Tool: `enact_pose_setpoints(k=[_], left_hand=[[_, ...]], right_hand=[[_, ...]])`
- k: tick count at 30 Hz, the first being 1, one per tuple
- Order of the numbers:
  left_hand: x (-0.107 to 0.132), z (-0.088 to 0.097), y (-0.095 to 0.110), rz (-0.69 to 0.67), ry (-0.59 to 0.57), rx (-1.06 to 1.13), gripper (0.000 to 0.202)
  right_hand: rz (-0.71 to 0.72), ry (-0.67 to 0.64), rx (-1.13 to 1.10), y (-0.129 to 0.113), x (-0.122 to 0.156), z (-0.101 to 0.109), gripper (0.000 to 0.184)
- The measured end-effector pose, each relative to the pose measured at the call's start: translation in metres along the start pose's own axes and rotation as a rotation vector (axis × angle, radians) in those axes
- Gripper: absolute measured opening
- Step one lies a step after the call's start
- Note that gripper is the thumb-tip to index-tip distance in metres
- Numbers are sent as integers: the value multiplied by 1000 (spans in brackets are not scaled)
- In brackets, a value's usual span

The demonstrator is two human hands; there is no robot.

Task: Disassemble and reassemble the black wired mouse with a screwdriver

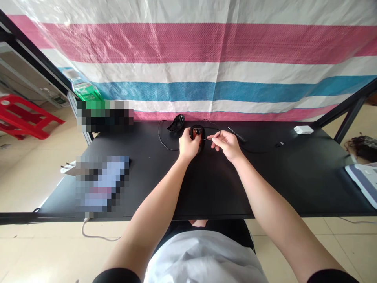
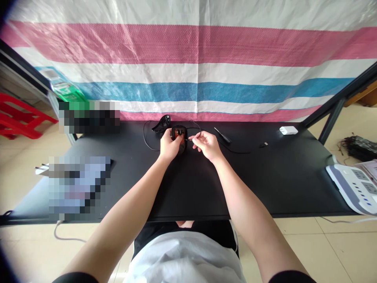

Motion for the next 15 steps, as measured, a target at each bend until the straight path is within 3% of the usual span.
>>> enact_pose_setpoints(k=[5,11,15], left_hand=[[-5,-1,-4,40,18,130,21],[-7,-7,-5,125,-60,413,21],[-4,-10,-3,145,-100,482,21]], right_hand=[[-17,13,1,1,0,0,38],[-101,128,56,11,-4,9,44],[-153,99,110,16,-4,9,44]])
Point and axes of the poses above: each hand's wrist, its own x-axis away from the middle knuckle, its own z-axis out of the back of the hand, y = z × x, the point moved 5 cm from there along -x, towards the middle knuckle, and after that the axes turned 9 degrees about z, right-handed, at the moved point
